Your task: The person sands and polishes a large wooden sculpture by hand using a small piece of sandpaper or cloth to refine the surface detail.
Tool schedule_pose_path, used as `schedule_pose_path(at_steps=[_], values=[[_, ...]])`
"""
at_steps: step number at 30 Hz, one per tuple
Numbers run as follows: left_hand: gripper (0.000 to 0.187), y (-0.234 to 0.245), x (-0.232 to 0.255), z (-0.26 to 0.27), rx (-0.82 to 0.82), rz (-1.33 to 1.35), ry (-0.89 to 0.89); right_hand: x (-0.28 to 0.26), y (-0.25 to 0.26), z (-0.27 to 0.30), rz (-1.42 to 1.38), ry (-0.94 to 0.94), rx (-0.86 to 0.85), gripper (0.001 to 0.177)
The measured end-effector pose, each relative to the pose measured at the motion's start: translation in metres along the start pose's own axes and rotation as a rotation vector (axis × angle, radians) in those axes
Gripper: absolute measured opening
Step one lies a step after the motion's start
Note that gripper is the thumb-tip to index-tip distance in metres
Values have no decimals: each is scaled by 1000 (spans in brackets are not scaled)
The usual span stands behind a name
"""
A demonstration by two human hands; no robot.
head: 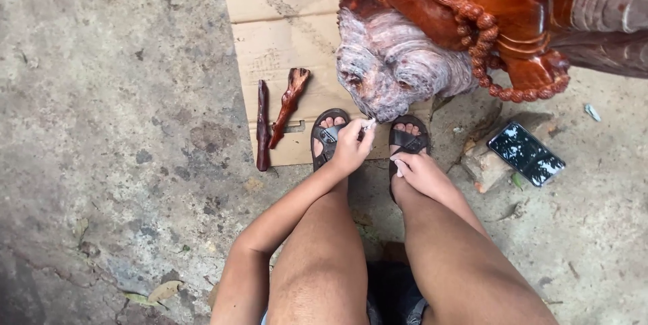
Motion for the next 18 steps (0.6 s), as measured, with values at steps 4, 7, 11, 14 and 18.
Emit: schedule_pose_path(at_steps=[4,7,11,14,18], values=[[6,6,-22,-1,80,62,58,2,0,-4,-26,-15,7,30],[9,7,-29,-1,175,84,42,3,-1,-6,3,8,18,28],[4,-1,-15,7,-5,-146,-78,-1,-2,-3,0,20,15,29],[3,-1,-13,4,-53,-124,-98,-5,4,-3,-11,32,32,30],[5,5,-19,6,-6,-97,-116,-2,4,1,-12,17,33,31]])
Point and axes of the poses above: each hand's wrist, its own z-axis away from the middle knuckle, its own y-axis out of the back of the hand, x = y × z, the point moved 6 cm from there along -z, towards the middle knuckle, and after that the axes turned 7 degrees about z, right-handed, at the moved point
